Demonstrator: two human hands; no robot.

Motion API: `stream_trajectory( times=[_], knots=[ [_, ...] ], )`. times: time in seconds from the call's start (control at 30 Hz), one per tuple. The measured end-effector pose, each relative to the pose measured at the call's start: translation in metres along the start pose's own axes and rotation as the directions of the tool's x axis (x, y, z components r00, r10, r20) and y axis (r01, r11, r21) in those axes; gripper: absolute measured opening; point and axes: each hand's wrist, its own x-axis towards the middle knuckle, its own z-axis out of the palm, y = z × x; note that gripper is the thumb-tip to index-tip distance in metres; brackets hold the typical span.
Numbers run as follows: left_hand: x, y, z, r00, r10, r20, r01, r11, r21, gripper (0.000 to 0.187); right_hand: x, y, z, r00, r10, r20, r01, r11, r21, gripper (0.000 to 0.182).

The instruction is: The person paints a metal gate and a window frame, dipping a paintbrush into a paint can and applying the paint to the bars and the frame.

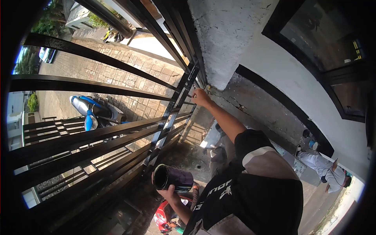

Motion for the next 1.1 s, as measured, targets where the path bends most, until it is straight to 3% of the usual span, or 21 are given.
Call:
stream_trajectory(
  times=[0.07,0.1,0.2,0.33,0.4,0.47,0.5,0.63,0.73,0.8,0.93,1.0,1.03,1.1],
  knots=[
    [0.0,0.003,0.001,1.0,0.002,0.0,-0.002,1.0,0.003,0.099,-0.042,0.045,0.026,0.992,0.048,0.12,-0.037,0.995,-0.089,0.02],
    [0.002,0.002,0.002,1.0,0.005,-0.004,-0.005,1.0,0.007,0.098,-0.069,0.035,0.015,0.968,0.149,0.204,-0.11,0.975,-0.191,0.018],
    [0.009,-0.001,0.0,1.0,0.001,0.017,0.0,0.998,-0.069,0.104,-0.153,0.061,0.037,0.944,0.325,0.059,-0.324,0.945,-0.039,0.016],
    [0.016,-0.024,-0.008,0.995,-0.026,0.099,0.037,0.993,-0.111,0.103,-0.23,0.064,0.042,0.938,0.341,-0.054,-0.343,0.939,-0.032,0.019],
    [0.022,-0.031,-0.006,0.994,-0.018,0.109,0.031,0.992,-0.118,0.101,-0.235,0.07,0.034,0.933,0.343,-0.11,-0.35,0.935,-0.06,0.021],
    [0.031,-0.031,0.002,0.99,-0.013,0.144,0.034,0.988,-0.15,0.095,-0.225,0.065,0.014,0.929,0.365,-0.06,-0.365,0.931,0.012,0.03],
    [0.035,-0.037,0.002,0.987,-0.008,0.161,0.033,0.988,-0.153,0.094,-0.216,0.06,0.007,0.938,0.319,-0.136,-0.322,0.947,-0.005,0.038],
    [0.04,-0.037,0.012,0.986,0.055,0.154,-0.029,0.986,-0.165,0.09,-0.172,0.038,-0.029,0.949,0.199,-0.245,-0.239,0.961,-0.142,0.039],
    [0.04,-0.035,0.015,0.974,0.042,0.224,-0.004,0.986,-0.167,0.088,-0.141,0.022,-0.045,0.964,0.181,-0.197,-0.202,0.976,-0.087,0.034],
    [0.04,-0.043,0.015,0.976,0.023,0.219,0.018,0.983,-0.183,0.087,-0.132,0.021,-0.044,0.981,-0.038,-0.19,0.012,0.991,-0.133,0.028],
    [0.034,-0.06,0.001,0.98,0.006,0.2,0.033,0.981,-0.192,0.089,-0.122,0.007,-0.03,0.986,-0.079,-0.146,0.062,0.991,-0.117,0.025],
    [0.034,-0.068,-0.012,0.978,-0.053,0.204,0.084,0.985,-0.148,0.092,-0.122,0.001,-0.019,1.0,0.022,-0.011,-0.022,1.0,-0.021,0.029],
    [0.03,-0.061,-0.009,0.984,-0.029,0.178,0.058,0.986,-0.158,0.092,-0.121,0.001,-0.016,0.994,-0.102,-0.05,0.097,0.991,-0.09,0.033],
    [0.026,-0.037,0.011,0.994,0.037,0.106,-0.02,0.986,-0.164,0.092,-0.11,-0.018,-0.025,0.995,-0.098,0.006,0.098,0.995,-0.025,0.041]
  ],
)
